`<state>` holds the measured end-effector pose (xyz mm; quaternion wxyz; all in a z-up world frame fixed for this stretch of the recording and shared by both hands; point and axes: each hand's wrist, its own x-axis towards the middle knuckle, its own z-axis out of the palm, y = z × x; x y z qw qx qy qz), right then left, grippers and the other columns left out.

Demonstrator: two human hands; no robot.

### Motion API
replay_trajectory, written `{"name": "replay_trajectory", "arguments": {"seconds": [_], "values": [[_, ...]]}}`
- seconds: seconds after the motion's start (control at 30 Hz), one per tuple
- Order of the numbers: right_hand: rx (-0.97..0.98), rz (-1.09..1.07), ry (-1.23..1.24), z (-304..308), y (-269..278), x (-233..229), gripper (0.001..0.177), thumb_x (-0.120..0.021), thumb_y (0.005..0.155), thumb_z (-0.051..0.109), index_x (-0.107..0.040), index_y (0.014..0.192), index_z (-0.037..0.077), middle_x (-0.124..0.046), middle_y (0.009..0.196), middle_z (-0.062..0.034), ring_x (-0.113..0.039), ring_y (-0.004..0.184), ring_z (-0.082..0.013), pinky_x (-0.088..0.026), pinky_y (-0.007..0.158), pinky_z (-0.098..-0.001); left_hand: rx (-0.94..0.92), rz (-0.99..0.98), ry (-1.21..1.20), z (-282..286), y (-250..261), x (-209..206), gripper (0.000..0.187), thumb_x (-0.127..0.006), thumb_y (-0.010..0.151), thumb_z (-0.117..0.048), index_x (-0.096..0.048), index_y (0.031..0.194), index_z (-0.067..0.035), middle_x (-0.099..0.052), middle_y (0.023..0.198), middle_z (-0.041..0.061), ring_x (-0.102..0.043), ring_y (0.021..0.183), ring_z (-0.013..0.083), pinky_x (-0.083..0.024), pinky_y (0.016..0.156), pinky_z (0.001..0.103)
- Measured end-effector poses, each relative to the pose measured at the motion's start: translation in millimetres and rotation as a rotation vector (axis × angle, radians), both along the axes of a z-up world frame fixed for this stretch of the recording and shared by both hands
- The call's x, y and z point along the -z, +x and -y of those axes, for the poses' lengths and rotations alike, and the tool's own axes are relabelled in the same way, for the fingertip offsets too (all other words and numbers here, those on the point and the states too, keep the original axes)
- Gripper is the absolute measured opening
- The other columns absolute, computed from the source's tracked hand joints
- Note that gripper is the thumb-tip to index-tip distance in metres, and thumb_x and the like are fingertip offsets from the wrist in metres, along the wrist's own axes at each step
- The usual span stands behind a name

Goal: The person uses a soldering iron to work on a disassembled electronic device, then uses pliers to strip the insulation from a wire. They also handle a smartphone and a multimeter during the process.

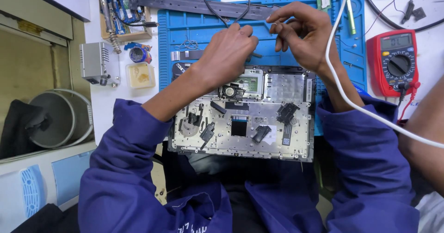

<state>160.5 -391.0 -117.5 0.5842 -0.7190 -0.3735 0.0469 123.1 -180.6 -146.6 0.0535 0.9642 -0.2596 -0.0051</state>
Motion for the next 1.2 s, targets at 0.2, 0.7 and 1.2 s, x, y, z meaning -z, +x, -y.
{"name": "replay_trajectory", "arguments": {"seconds": [0.2, 0.7, 1.2], "values": [[-0.006, -0.014, 0.055, 3.8, 2.4, 4.2, 0.005, -0.058, 0.114, -0.007, -0.064, 0.114, -0.007, -0.063, 0.104, -0.0200, -0.069, 0.069, -0.0227, -0.055, 0.061, -0.0285, 0.019, 0.174, -0.087, -8.3, -7.9, -7.1, 0.016, -0.077, 0.078, -0.002, -0.063, 0.076, -0.009, -0.058, 0.085, 0.008, -0.046, 0.091, 0.0316, -0.040, 0.069, 0.045], [0.031, -0.023, -0.133, -4.5, -6.8, 3.2, 0.007, -0.077, 0.102, -0.005, -0.073, 0.097, -0.002, -0.066, 0.092, -0.0121, -0.062, 0.084, -0.0196, -0.049, 0.076, -0.0307, 0.015, -0.111, -0.558, -22.7, -21.1, -8.5, 0.023, -0.079, 0.091, -0.014, -0.064, 0.109, -0.012, -0.075, 0.085, 0.004, -0.066, 0.085, 0.0301, -0.050, 0.080, 0.047], [0.058, -0.106, -0.156, -15.2, -19.7, 8.9, 0.008, -0.069, 0.109, -0.021, -0.061, 0.110, -0.018, -0.066, 0.102, -0.0307, -0.071, 0.092, -0.0353, -0.060, 0.085, -0.0388, -0.072, -0.199, -1.238, -32.7, -36.3, -15.6, 0.004, -0.071, 0.097, -0.006, -0.073, 0.099, -0.008, -0.074, 0.094, 0.005, -0.071, 0.089, 0.0178, -0.056, 0.078, 0.032]]}}
